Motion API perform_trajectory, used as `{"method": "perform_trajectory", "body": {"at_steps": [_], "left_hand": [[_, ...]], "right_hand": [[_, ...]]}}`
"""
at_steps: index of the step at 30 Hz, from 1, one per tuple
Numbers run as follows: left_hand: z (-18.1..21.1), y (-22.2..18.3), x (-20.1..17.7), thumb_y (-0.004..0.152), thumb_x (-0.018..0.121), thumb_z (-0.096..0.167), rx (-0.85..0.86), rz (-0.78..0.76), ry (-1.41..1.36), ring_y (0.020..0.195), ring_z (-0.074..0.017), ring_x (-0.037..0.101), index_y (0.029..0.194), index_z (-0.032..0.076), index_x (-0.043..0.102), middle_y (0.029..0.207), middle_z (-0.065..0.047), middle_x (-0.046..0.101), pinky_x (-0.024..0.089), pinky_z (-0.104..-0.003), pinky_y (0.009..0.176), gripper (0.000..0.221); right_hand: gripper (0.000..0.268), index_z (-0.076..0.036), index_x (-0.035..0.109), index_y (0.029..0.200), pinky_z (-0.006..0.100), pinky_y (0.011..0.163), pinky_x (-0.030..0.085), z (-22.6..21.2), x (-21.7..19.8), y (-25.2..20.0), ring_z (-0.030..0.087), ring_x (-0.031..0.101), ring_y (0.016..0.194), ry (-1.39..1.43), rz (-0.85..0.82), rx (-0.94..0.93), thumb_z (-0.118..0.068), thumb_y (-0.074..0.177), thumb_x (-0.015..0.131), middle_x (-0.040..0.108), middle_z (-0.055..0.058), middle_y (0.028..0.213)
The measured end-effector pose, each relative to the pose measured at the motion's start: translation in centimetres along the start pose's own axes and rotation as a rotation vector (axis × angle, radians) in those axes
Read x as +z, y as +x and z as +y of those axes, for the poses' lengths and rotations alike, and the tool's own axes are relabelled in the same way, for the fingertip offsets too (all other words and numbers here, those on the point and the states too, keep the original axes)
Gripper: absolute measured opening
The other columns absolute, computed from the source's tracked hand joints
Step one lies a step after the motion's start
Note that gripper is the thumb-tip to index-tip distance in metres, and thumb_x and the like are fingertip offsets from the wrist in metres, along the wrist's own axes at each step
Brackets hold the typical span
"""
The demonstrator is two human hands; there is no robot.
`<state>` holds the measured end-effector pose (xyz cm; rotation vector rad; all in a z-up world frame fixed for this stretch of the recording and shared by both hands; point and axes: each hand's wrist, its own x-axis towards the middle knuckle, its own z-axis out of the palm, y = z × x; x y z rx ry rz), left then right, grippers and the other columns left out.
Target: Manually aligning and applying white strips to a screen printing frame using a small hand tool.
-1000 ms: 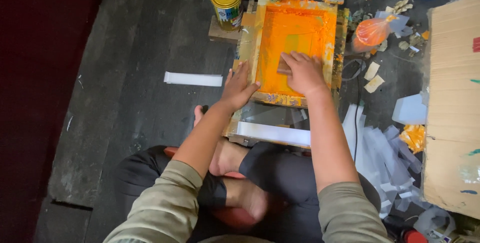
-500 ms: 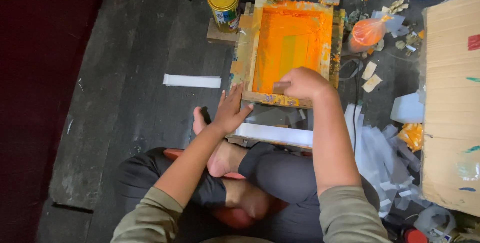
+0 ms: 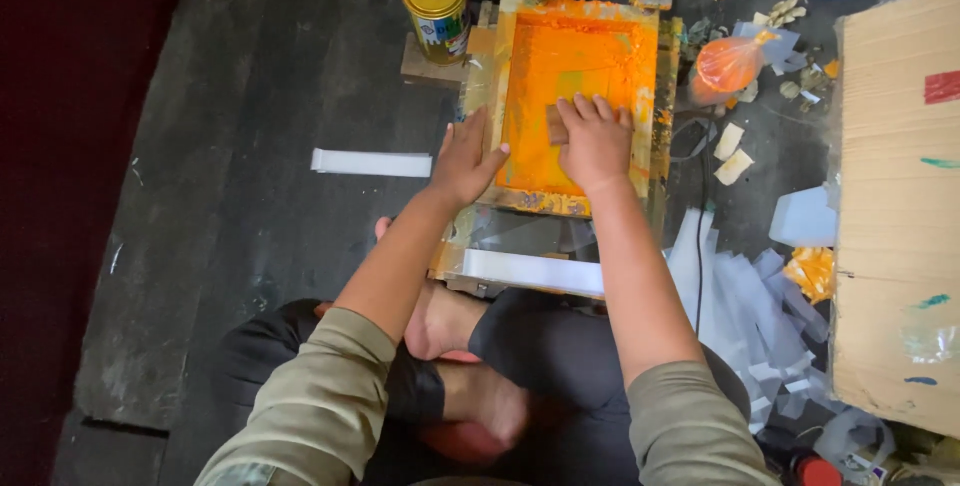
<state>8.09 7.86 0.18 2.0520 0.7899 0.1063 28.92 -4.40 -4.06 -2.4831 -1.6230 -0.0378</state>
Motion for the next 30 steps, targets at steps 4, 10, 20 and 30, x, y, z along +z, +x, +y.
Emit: {"method": "perform_trajectory", "body": {"at_steps": [4, 10, 20, 30], "left_hand": [[0.1, -0.3, 0.0, 0.105, 0.04, 0.059, 0.0, -0.01, 0.077, 0.16, -0.0281, 0.012, 0.165, 0.005, 0.016, 0.17, -0.021, 0.02, -0.006, -0.043, 0.13, 0.084], [0.3, -2.1, 0.1, 0.104, 0.037, 0.062, -0.036, -0.049, 0.055, 0.16, -0.0255, 0.006, 0.165, 0.005, 0.014, 0.171, -0.019, 0.015, -0.008, -0.042, 0.13, 0.087], [0.4, -9.0, 0.7, 0.106, 0.031, 0.06, -0.041, -0.119, 0.123, 0.16, -0.0258, 0.007, 0.164, 0.004, 0.018, 0.171, -0.018, 0.018, -0.006, -0.043, 0.131, 0.081], [-1.7, -5.9, 0.8, 0.107, 0.019, 0.063, 0.033, -0.11, 0.249, 0.159, -0.0278, 0.013, 0.164, 0.003, 0.019, 0.17, -0.017, 0.023, -0.002, -0.046, 0.131, 0.083]], "right_hand": [[0.066, -0.022, 0.054, 0.152, 0.064, 0.113, 0.028, 0.0, -0.5, 0.4, 0.034, 0.042, 0.143, -0.014, -0.099, 0.017, -0.016, 0.087, 0.062, 0.053, 0.01, 0.154], [0.065, -0.021, 0.051, 0.154, 0.06, 0.102, 0.043, -1.4, -2.0, -0.2, 0.036, 0.049, 0.132, -0.061, -0.292, 0.042, -0.026, 0.09, 0.06, 0.056, 0.012, 0.145], [0.049, -0.017, 0.071, 0.132, 0.061, 0.094, 0.051, -3.8, -6.8, -3.0, 0.042, 0.066, 0.115, 0.061, -0.58, 0.077, -0.021, 0.084, 0.063, 0.073, 0.015, 0.122], [0.039, -0.011, 0.057, 0.124, 0.057, 0.081, 0.055, -3.4, -7.3, -1.2, 0.045, 0.07, 0.1, 0.151, -0.211, 0.006, -0.009, 0.085, 0.06, 0.07, 0.02, 0.106]]}}
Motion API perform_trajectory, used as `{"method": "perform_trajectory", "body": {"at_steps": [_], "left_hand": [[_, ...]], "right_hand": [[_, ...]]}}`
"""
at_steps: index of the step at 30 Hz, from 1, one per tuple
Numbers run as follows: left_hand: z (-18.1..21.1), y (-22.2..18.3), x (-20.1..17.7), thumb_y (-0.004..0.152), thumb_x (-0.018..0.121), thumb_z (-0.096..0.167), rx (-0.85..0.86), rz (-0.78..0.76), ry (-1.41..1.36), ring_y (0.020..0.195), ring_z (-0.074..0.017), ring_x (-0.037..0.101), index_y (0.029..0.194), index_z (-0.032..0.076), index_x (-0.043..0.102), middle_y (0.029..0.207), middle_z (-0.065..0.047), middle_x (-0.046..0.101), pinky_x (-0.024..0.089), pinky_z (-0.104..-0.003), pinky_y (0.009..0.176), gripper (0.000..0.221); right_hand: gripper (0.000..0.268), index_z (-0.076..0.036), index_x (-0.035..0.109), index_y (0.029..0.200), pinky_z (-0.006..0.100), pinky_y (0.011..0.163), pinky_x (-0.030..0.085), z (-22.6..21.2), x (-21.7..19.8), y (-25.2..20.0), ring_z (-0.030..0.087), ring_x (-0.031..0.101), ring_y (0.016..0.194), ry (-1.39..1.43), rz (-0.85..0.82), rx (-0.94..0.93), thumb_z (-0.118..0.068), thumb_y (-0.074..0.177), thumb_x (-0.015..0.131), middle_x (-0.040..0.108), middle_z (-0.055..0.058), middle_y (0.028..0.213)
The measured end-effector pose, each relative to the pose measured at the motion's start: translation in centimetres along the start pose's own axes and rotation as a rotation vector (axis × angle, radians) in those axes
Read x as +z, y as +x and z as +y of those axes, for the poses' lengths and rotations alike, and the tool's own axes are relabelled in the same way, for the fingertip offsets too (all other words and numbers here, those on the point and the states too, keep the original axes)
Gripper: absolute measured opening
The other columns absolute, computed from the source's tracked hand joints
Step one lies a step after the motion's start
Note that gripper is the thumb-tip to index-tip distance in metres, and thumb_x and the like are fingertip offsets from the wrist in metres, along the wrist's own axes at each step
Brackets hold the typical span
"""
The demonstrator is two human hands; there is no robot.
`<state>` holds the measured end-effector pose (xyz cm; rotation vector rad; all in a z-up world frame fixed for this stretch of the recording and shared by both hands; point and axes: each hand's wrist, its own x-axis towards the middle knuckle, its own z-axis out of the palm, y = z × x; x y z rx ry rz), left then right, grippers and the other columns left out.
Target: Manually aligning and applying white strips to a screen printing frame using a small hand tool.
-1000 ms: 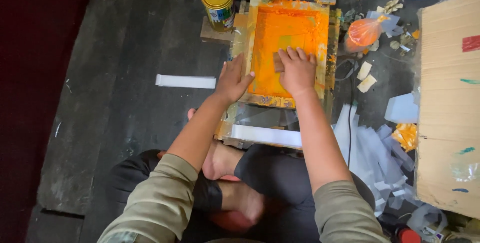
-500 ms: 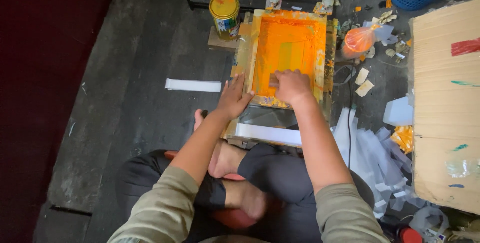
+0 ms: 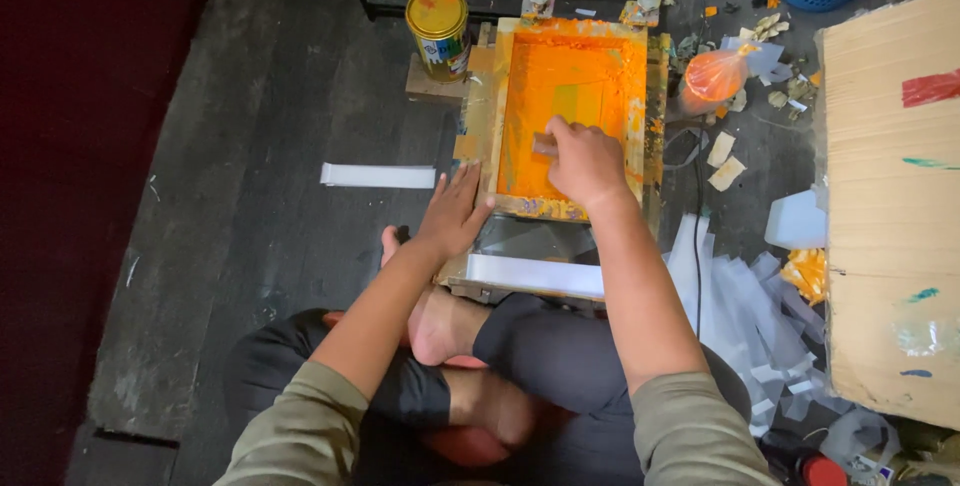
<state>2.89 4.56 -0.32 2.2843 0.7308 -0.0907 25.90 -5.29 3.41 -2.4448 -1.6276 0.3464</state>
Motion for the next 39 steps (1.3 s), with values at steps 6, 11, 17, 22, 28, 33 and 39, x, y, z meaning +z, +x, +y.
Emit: {"method": "perform_trajectory", "body": {"at_steps": [6, 11, 17, 22, 28, 33, 39], "left_hand": [[0.3, 3.5, 0.4, 0.107, 0.025, 0.062, -0.051, 0.096, -0.127, 0.16, -0.029, 0.008, 0.163, 0.002, 0.018, 0.171, -0.017, 0.019, -0.006, -0.048, 0.13, 0.083], [0.4, 3.2, 0.5, 0.108, 0.027, 0.06, -0.024, 0.109, -0.101, 0.16, -0.0308, 0.008, 0.164, 0.001, 0.016, 0.171, -0.019, 0.018, -0.005, -0.049, 0.13, 0.082], [-0.3, 3.1, 0.2, 0.106, 0.024, 0.064, -0.031, 0.047, -0.086, 0.161, -0.0277, 0.002, 0.165, 0.004, 0.01, 0.173, -0.015, 0.01, -0.006, -0.047, 0.13, 0.086], [-0.5, 0.7, 0.6, 0.107, 0.024, 0.064, -0.02, 0.008, -0.092, 0.16, -0.0258, 0.001, 0.167, 0.008, 0.009, 0.174, -0.01, 0.008, -0.004, -0.046, 0.131, 0.083], [1.0, -4.2, 0.2, 0.108, 0.016, 0.064, -0.077, -0.06, -0.072, 0.16, -0.0243, 0.002, 0.166, 0.009, 0.016, 0.173, -0.01, 0.014, -0.005, -0.044, 0.131, 0.08], [0.5, -6.2, 0.9, 0.106, 0.012, 0.069, -0.112, -0.09, -0.106, 0.16, -0.0216, 0.007, 0.166, 0.014, 0.019, 0.172, -0.008, 0.019, -0.004, -0.041, 0.131, 0.082], [0.7, -7.7, 1.7, 0.108, 0.017, 0.065, -0.143, -0.061, -0.119, 0.159, -0.0244, 0.012, 0.165, 0.011, 0.022, 0.17, -0.014, 0.022, 0.002, -0.038, 0.132, 0.078]], "right_hand": [[0.046, -0.015, 0.056, 0.118, 0.049, 0.08, 0.057, 2.7, 3.6, 1.9, 0.036, 0.069, 0.1, -0.164, 0.356, -0.096, -0.003, 0.076, 0.071, 0.068, 0.012, 0.108], [0.058, -0.012, 0.057, 0.139, 0.054, 0.096, 0.051, 2.4, 3.7, 1.3, 0.038, 0.062, 0.119, -0.11, 0.268, -0.115, 0.0, 0.082, 0.065, 0.064, 0.017, 0.127], [0.064, -0.012, 0.052, 0.152, 0.056, 0.109, 0.043, 2.3, 3.1, 0.3, 0.041, 0.054, 0.135, 0.0, 0.044, -0.09, 0.0, 0.089, 0.056, 0.057, 0.02, 0.145], [0.061, -0.009, 0.054, 0.15, 0.056, 0.116, 0.038, -2.0, -4.0, -4.6, 0.041, 0.048, 0.141, 0.212, -0.304, 0.016, 0.004, 0.09, 0.053, 0.057, 0.019, 0.149], [0.046, -0.015, 0.063, 0.142, 0.05, 0.115, 0.041, -1.3, -1.7, -9.1, 0.039, 0.054, 0.136, 0.34, -0.222, 0.065, -0.007, 0.098, 0.054, 0.063, 0.016, 0.143], [0.037, -0.027, 0.071, 0.131, 0.044, 0.107, 0.046, 3.2, 1.0, -13.3, 0.029, 0.057, 0.128, 0.251, 0.151, 0.091, -0.017, 0.096, 0.065, 0.066, 0.0, 0.128], [0.036, -0.027, 0.072, 0.129, 0.046, 0.107, 0.047, 2.9, -0.4, -15.9, 0.029, 0.059, 0.126, 0.11, 0.165, 0.21, -0.016, 0.097, 0.058, 0.07, 0.0, 0.126]]}}
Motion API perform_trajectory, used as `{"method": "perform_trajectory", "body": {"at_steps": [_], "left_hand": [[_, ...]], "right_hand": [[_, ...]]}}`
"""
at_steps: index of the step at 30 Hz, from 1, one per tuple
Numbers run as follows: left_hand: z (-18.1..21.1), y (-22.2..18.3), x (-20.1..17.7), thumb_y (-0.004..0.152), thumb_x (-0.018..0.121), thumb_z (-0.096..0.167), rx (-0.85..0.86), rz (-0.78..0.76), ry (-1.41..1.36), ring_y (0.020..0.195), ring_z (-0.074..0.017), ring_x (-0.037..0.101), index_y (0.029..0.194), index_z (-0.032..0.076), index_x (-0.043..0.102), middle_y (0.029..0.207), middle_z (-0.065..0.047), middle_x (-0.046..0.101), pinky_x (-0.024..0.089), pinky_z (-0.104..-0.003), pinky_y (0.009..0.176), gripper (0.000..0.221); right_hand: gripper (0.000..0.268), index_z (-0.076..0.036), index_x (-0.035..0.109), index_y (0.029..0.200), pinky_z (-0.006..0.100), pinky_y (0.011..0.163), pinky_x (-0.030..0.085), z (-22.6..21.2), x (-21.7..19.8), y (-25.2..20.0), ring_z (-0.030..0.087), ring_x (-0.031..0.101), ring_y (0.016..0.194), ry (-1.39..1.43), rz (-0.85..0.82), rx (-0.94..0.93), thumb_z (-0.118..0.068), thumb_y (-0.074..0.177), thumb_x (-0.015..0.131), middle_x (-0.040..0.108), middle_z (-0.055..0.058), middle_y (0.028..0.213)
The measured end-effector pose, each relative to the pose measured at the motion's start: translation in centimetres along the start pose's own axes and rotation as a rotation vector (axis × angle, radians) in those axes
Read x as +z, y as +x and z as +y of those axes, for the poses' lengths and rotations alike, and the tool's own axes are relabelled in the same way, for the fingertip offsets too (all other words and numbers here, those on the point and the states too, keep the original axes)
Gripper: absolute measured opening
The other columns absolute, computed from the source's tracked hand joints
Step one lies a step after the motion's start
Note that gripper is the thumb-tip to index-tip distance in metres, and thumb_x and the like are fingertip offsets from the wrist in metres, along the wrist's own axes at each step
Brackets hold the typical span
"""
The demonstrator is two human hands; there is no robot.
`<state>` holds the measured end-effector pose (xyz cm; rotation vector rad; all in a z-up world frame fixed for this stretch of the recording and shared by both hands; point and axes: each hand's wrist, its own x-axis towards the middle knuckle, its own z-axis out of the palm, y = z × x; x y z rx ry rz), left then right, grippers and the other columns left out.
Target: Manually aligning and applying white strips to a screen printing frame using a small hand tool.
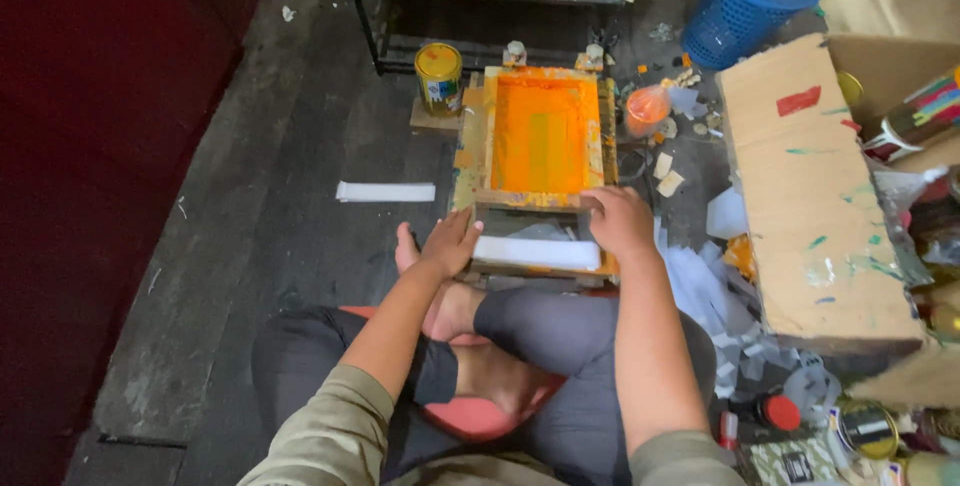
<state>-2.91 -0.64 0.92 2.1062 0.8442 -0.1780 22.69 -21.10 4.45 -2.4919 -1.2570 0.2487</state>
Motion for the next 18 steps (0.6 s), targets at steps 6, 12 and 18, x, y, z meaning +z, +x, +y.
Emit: {"method": "perform_trajectory", "body": {"at_steps": [6, 12, 18], "left_hand": [[1.2, -2.6, -0.4, 0.108, 0.012, 0.063, -0.027, 0.002, -0.019, 0.16, -0.0267, 0.013, 0.166, 0.008, 0.016, 0.171, -0.015, 0.021, 0.001, -0.039, 0.132, 0.08], [0.6, -1.7, 0.1, 0.105, 0.003, 0.069, -0.032, 0.006, 0.145, 0.158, -0.0258, 0.019, 0.165, 0.01, 0.019, 0.169, -0.015, 0.027, 0.005, -0.039, 0.132, 0.086], [1.4, -2.0, -0.8, 0.106, 0.006, 0.065, -0.024, 0.042, 0.187, 0.155, -0.0251, 0.03, 0.162, 0.014, 0.031, 0.164, -0.013, 0.039, 0.01, -0.039, 0.132, 0.08]], "right_hand": [[0.039, -0.024, 0.069, 0.134, 0.048, 0.105, 0.047, -1.4, 1.7, 0.4, 0.029, 0.059, 0.126, -0.078, 0.067, -0.036, -0.017, 0.097, 0.059, 0.071, 0.002, 0.126], [0.042, -0.021, 0.073, 0.129, 0.046, 0.098, 0.053, 0.3, 5.0, 1.2, 0.025, 0.062, 0.124, -0.132, 0.326, -0.113, -0.01, 0.089, 0.065, 0.072, 0.002, 0.129], [0.045, -0.026, 0.079, 0.12, 0.041, 0.088, 0.057, 3.1, 7.7, 4.1, 0.021, 0.065, 0.117, -0.212, 0.549, -0.242, -0.013, 0.078, 0.068, 0.075, -0.005, 0.122]]}}
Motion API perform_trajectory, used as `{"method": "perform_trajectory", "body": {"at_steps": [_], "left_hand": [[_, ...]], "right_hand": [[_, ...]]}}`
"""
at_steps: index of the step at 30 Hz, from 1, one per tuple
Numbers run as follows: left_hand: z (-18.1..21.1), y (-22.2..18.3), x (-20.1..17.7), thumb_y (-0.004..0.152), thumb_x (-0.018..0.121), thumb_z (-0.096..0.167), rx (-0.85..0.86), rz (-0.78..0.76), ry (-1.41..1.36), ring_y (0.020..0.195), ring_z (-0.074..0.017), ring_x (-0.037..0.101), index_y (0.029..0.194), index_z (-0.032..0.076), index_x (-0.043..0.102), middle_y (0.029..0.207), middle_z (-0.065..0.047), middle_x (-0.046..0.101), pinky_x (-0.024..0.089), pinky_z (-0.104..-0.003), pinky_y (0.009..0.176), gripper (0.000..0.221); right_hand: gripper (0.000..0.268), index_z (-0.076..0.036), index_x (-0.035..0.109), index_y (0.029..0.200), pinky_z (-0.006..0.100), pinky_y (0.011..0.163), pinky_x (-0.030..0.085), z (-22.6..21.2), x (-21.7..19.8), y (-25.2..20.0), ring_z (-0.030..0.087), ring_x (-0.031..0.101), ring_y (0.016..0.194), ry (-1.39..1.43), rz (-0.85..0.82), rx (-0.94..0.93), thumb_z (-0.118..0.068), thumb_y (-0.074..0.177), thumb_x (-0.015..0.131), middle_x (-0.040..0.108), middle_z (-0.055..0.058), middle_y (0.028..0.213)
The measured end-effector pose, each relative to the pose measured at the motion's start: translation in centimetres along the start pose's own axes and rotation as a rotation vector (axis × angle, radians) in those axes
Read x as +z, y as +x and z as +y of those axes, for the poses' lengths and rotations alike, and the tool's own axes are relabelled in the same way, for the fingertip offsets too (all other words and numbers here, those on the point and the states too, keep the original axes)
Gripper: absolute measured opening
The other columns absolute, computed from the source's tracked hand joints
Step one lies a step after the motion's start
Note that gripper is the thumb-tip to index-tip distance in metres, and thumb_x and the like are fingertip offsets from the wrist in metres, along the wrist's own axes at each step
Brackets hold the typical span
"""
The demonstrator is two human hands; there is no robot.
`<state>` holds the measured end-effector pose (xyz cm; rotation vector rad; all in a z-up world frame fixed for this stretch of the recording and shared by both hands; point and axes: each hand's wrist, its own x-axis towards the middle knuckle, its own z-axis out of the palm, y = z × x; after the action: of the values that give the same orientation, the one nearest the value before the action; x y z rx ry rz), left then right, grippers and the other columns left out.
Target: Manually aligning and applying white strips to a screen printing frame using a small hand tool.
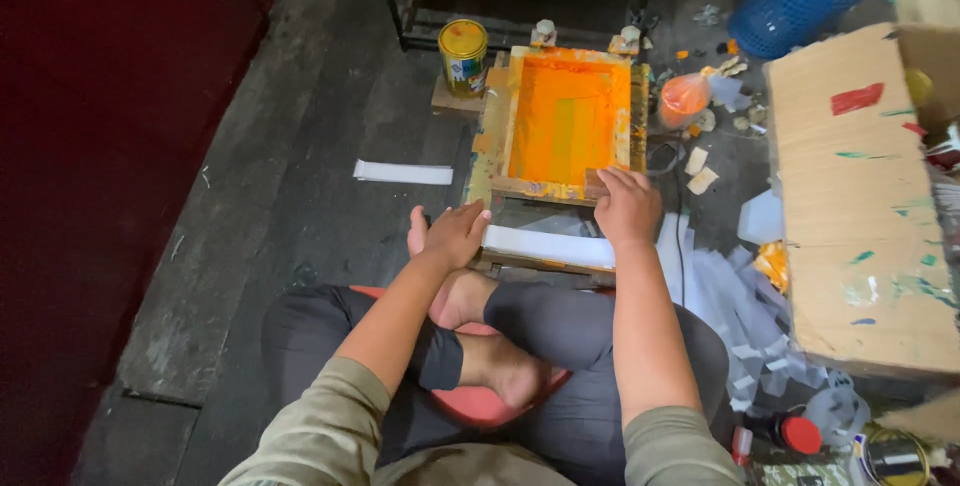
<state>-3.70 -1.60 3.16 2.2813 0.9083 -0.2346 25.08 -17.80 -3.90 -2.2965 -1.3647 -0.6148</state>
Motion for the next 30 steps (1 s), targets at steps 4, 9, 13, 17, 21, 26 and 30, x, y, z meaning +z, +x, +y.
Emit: {"method": "perform_trajectory", "body": {"at_steps": [4, 9, 13, 17, 21, 26, 30], "left_hand": [[0.2, -1.1, -0.1, 0.108, 0.004, 0.061, 0.027, 0.013, -0.01, 0.154, -0.0284, 0.032, 0.161, 0.011, 0.034, 0.162, -0.016, 0.041, 0.012, -0.043, 0.131, 0.079], [-0.2, -0.8, 0.3, 0.11, 0.014, 0.05, 0.061, 0.077, 0.009, 0.149, -0.0303, 0.04, 0.157, 0.012, 0.043, 0.155, -0.017, 0.05, 0.02, -0.047, 0.129, 0.066], [-0.2, -0.5, 0.3, 0.11, 0.018, 0.05, 0.051, 0.105, 0.014, 0.147, -0.0301, 0.043, 0.155, 0.016, 0.046, 0.153, -0.015, 0.053, 0.021, -0.047, 0.129, 0.063], [-1.5, 0.6, 1.7, 0.11, 0.019, 0.049, 0.075, 0.187, 0.011, 0.142, -0.0294, 0.05, 0.152, 0.02, 0.052, 0.148, -0.012, 0.059, 0.026, -0.047, 0.126, 0.061], [-2.5, 1.3, 3.3, 0.111, 0.023, 0.049, 0.088, 0.292, 0.001, 0.136, -0.0299, 0.055, 0.148, 0.021, 0.057, 0.143, -0.011, 0.063, 0.031, -0.046, 0.123, 0.057], [-2.3, 1.4, 2.8, 0.111, 0.024, 0.05, 0.097, 0.341, -0.029, 0.132, -0.0291, 0.059, 0.145, 0.024, 0.061, 0.137, -0.009, 0.067, 0.034, -0.046, 0.121, 0.056], [-3.2, 2.2, 4.0, 0.111, 0.029, 0.048, 0.118, 0.371, -0.018, 0.131, -0.0293, 0.06, 0.144, 0.02, 0.061, 0.136, -0.01, 0.068, 0.035, -0.045, 0.12, 0.053]], "right_hand": [[0.044, -0.027, 0.079, 0.116, 0.044, 0.087, 0.055, -0.7, -0.3, 0.0, 0.021, 0.064, 0.116, 0.023, -0.027, 0.006, -0.016, 0.075, 0.069, 0.075, -0.005, 0.118], [0.047, -0.023, 0.071, 0.122, 0.05, 0.093, 0.053, -2.4, -3.1, 1.2, 0.027, 0.053, 0.117, 0.038, -0.314, 0.087, -0.017, 0.075, 0.072, 0.06, 0.0, 0.121], [0.06, -0.026, 0.059, 0.137, 0.053, 0.1, 0.043, -3.1, -4.0, 2.3, 0.028, 0.044, 0.121, 0.058, -0.519, 0.148, -0.02, 0.079, 0.071, 0.048, 0.003, 0.128], [0.071, -0.028, 0.053, 0.146, 0.06, 0.107, 0.035, -3.1, -3.3, 2.9, 0.032, 0.04, 0.129, 0.062, -0.576, 0.134, -0.028, 0.079, 0.076, 0.045, 0.008, 0.134], [0.071, -0.022, 0.058, 0.144, 0.067, 0.113, 0.026, -3.7, -2.6, 3.2, 0.036, 0.032, 0.141, 0.114, -0.595, 0.109, -0.027, 0.078, 0.083, 0.042, 0.013, 0.144], [0.063, -0.02, 0.062, 0.14, 0.065, 0.115, 0.025, -3.6, -2.2, 3.4, 0.035, 0.034, 0.141, 0.136, -0.494, 0.085, -0.024, 0.081, 0.084, 0.047, 0.013, 0.14], [0.061, -0.019, 0.067, 0.135, 0.064, 0.114, 0.027, -3.5, -2.3, 3.3, 0.034, 0.037, 0.14, 0.159, -0.415, 0.051, -0.021, 0.077, 0.087, 0.051, 0.012, 0.137]]}}
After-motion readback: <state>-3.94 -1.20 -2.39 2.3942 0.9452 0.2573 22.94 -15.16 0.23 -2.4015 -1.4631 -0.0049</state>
